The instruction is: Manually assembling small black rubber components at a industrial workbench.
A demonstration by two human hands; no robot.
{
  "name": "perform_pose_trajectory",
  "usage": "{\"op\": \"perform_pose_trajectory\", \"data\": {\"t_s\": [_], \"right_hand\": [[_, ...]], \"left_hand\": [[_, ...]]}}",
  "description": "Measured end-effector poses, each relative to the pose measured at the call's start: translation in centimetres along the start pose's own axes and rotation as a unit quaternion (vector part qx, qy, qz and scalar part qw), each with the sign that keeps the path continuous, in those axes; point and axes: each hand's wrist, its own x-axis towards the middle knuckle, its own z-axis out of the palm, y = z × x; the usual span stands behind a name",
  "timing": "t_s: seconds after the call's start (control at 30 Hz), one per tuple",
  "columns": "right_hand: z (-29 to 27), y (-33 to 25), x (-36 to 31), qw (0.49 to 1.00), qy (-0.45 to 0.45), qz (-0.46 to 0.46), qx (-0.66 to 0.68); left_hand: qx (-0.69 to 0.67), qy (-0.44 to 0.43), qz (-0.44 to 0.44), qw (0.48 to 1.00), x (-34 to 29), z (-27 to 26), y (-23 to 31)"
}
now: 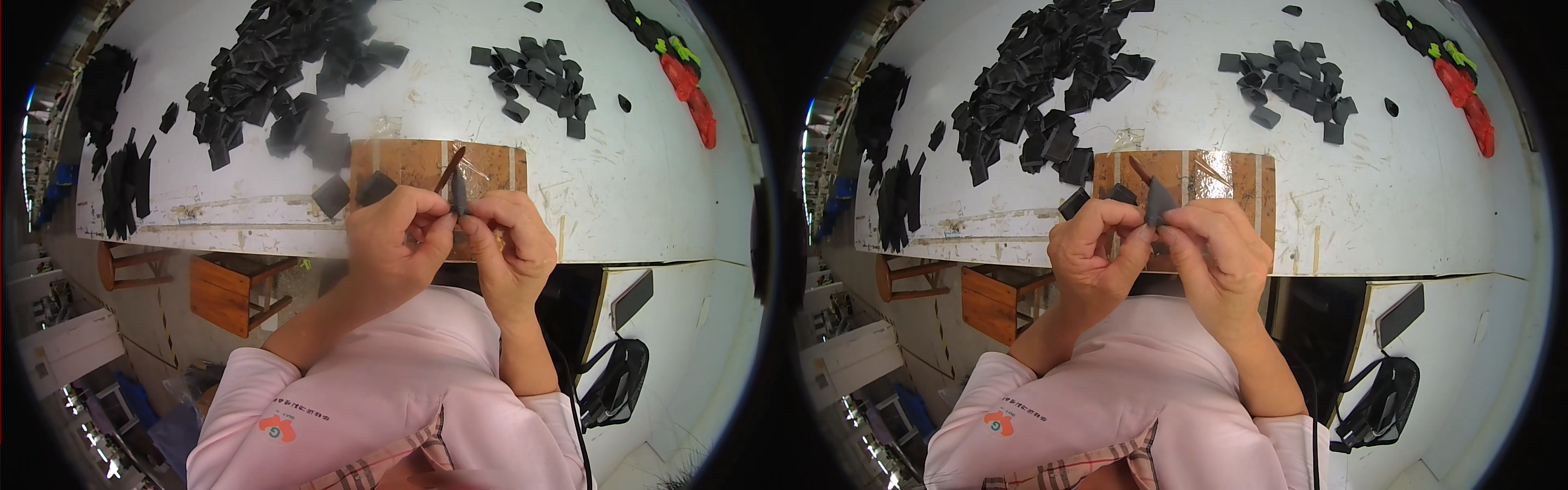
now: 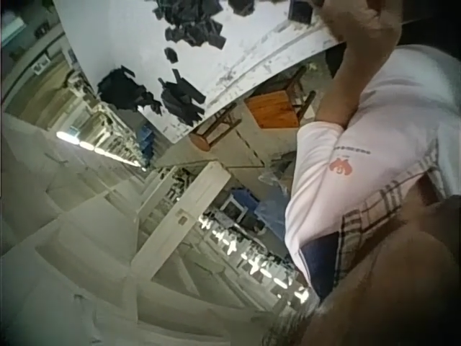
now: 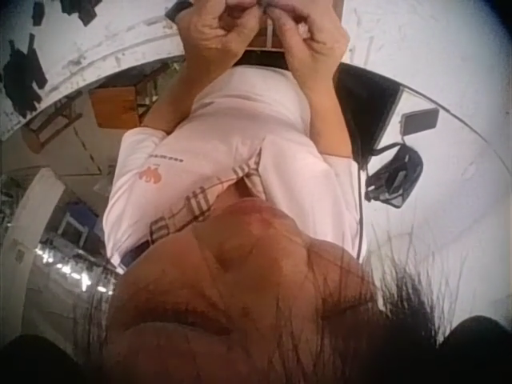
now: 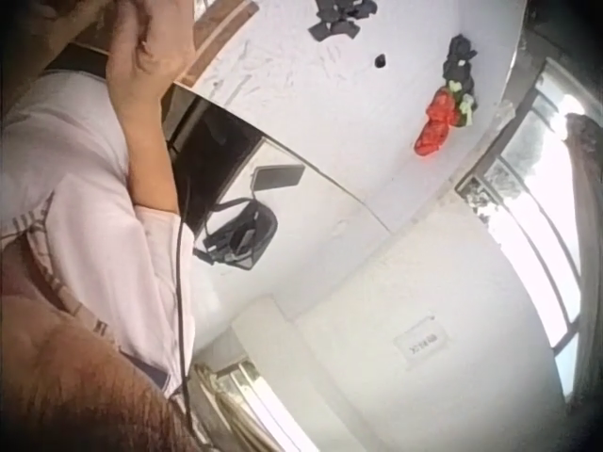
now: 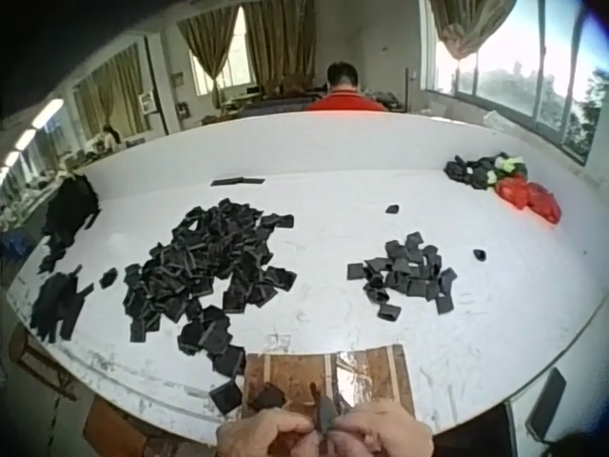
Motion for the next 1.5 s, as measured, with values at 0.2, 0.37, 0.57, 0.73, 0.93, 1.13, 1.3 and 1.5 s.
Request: {"op": "perform_pose_trajectory", "data": {"t_s": [0.2, 0.37, 0.57, 0.73, 0.93, 1.13, 1.3, 1.5], "right_hand": [[0.2, 0.0, 0.0, 0.946, 0.004, -0.171, -0.275], [0.2, 1.1, -0.4, 0.958, 0.013, -0.15, -0.246], [-4.4, 4.3, 7.0, 0.972, 0.117, 0.148, -0.14], [-3.3, 4.7, 4.3, 0.975, 0.122, 0.168, -0.076], [1.0, 3.7, -2.4, 0.949, -0.13, 0.288, 0.007], [3.4, 4.0, -3.0, 0.802, -0.192, 0.521, 0.22], [3.5, 4.7, -2.9, 0.624, -0.075, 0.607, 0.487], [2.8, 3.5, -2.4, 0.721, -0.05, 0.513, 0.463]], "left_hand": [[0.15, 0.027, 0.075, 0.985, -0.5, 0.5, -0.5], [0.11, 0.022, 0.072, 0.991, -1.3, 0.8, -1.2], [0.204, 0.106, -0.104, 0.968, -2.4, -3.5, -7.0], [0.365, 0.055, -0.092, 0.925, -2.0, -5.9, -11.0], [0.352, -0.021, -0.113, 0.929, -1.9, -4.4, -10.9], [0.248, -0.079, -0.038, 0.965, -1.9, -4.2, -10.6], [0.141, -0.107, 0.12, 0.977, -2.9, -3.5, -6.8], [-0.038, 0.035, -0.004, 0.999, -3.6, -2.1, -5.6]]}}
